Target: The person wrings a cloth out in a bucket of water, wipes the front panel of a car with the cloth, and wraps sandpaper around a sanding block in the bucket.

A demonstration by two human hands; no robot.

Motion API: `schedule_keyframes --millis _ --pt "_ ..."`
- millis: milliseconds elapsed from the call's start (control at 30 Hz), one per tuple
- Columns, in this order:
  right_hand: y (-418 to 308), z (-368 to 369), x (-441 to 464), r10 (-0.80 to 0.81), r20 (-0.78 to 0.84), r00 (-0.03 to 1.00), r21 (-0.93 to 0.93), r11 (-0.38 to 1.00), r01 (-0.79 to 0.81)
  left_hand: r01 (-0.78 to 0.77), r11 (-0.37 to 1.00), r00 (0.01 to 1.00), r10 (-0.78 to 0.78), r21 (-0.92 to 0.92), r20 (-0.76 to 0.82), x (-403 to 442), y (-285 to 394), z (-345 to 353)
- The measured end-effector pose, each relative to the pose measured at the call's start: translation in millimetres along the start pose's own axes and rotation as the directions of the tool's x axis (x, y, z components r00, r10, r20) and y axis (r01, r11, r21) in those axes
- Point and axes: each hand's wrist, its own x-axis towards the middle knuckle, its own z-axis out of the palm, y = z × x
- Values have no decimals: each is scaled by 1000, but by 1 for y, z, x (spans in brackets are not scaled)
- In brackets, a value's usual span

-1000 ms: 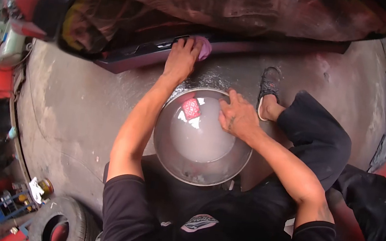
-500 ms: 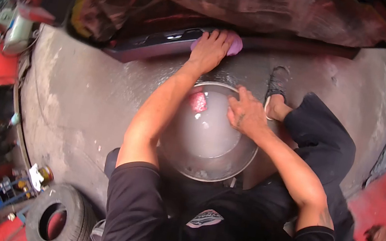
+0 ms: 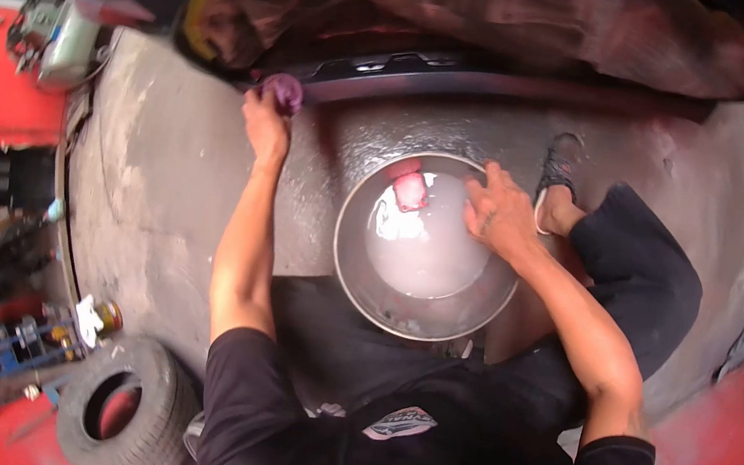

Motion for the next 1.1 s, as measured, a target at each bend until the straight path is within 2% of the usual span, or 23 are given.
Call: schedule_keyframes --millis 33,100,200,267,333,367,433,467,500,533,600,633,667,700,767,800,867,933,967,1000,1033,1067,1100 --pt "3 3 -3 6 -39 999 -29 1000 -8 0 998 999 -2 -68 -36 5 10 -1" --pt "-4 -14 0 49 65 997 13 999 -50 -60 970 997 49 -237 -51 13 52 -7" --pt "-6 -19 0 51 106 993 61 996 -58 -362 909 921 383 -207 74 13 114 28" --pt "-3 -22 3 60 91 994 108 992 -70 -575 811 794 585 -104 167 16 173 43" --pt "-2 -24 0 105 80 991 200 973 -119 -508 850 799 525 -135 293 26 224 12" --pt "1 -15 -1 157 9 987 339 929 -151 -473 870 795 490 -140 358 30 236 -3" --pt "17 2 8 275 -127 953 588 795 -151 -314 811 824 491 -493 282 28 229 -11" --pt "21 -6 13 390 -156 908 723 672 -164 -228 721 835 490 -654 250 21 234 -28" --pt "24 -9 19 502 -157 850 836 526 -156 47 740 798 376 -671 471 12 243 -39" --pt "25 -11 26 604 -132 786 922 366 -125 6 686 803 431 -728 412 -1 252 -42" --pt "20 -9 47 567 -149 810 974 226 21 -61 568 807 513 -821 295 -30 267 -43" --pt "16 -12 54 607 -225 762 951 306 38 -51 581 760 550 -812 346 -44 280 -58" --pt "23 -8 55 623 -230 748 955 293 50 -48 591 711 586 -806 388 -51 291 -74" --pt "30 -5 56 638 -238 732 957 283 65 -57 532 699 626 -845 347 -53 291 -77" --pt "43 -7 57 695 -298 654 954 248 171 16 468 733 595 -884 329 -50 274 -89" --pt "65 -6 55 681 -361 637 923 358 140 53 436 748 578 -898 325 -47 259 -95" --pt "103 -7 56 711 -474 519 809 584 -61 -21 601 837 448 -799 315 -47 213 -97" --pt "104 -26 71 670 -621 407 654 729 -203 -13 794 852 327 -607 409 -55 175 -97" --pt "104 -32 83 631 -687 362 563 776 -283 -80 808 851 361 -584 382 -66 154 -80" --pt "113 -7 101 566 -713 414 496 825 -271 -151 814 846 399 -560 353 -76 140 -64" --pt "122 26 117 437 -640 632 246 896 -370 -57 835 839 337 -547 428 -85 139 -60" --pt "131 48 126 333 -480 812 -31 918 -394 36 847 818 280 -530 503 -94 143 -57" --pt "135 43 125 305 -520 798 -14 931 -364 28 854 820 278 -520 501 -96 148 -57"
